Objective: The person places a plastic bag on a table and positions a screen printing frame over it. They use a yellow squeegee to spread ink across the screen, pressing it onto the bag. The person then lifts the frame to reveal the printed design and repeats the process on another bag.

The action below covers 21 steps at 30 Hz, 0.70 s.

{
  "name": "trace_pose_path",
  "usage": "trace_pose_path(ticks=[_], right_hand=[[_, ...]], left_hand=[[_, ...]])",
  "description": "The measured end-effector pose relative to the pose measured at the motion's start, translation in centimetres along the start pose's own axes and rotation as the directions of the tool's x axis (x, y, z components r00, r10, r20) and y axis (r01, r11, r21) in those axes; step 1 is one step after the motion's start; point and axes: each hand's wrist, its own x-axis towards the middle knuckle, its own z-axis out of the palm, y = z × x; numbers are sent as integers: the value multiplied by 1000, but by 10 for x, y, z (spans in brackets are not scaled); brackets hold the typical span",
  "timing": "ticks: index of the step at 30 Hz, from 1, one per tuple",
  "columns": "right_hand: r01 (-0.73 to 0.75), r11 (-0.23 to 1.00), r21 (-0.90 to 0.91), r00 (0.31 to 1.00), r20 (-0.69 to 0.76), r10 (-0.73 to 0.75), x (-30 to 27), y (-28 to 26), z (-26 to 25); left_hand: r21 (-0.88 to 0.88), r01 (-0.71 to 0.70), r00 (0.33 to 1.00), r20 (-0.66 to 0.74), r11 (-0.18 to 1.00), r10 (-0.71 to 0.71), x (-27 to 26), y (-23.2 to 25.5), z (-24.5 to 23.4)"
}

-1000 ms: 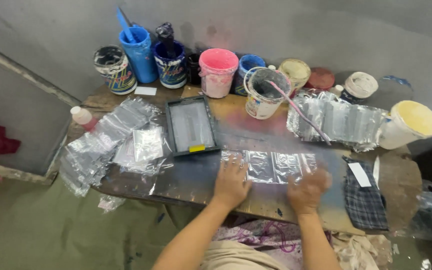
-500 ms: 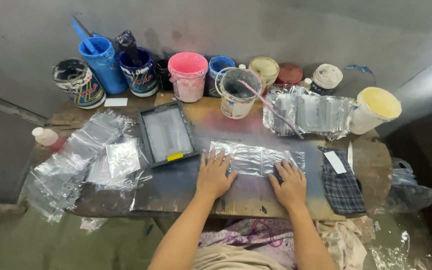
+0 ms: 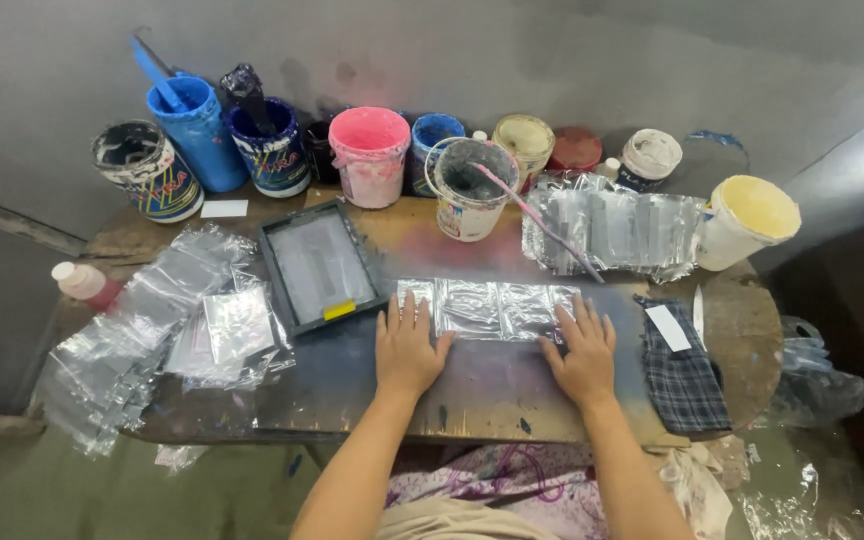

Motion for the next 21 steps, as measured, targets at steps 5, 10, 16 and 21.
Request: trace_pose_path(ticks=[5,10,16,21], right_hand=[[-143,987,-69,984,99,149,-10,12,13],[-165,971,-171,983,49,175,-19,19,22],[-151,978,-141,989,-18,150,-16,12,13],[-168,977,-129,986,-6,169,-17,13,14]], left_hand=[[48,-129,975,-175,991,135,-6,-6,27],[36,-72,992,-97,997,75,-5,0,12],[45,-37,994,-100,998,41,-6,3,7],[61,-33,994,-103,998,39,-6,5,3]])
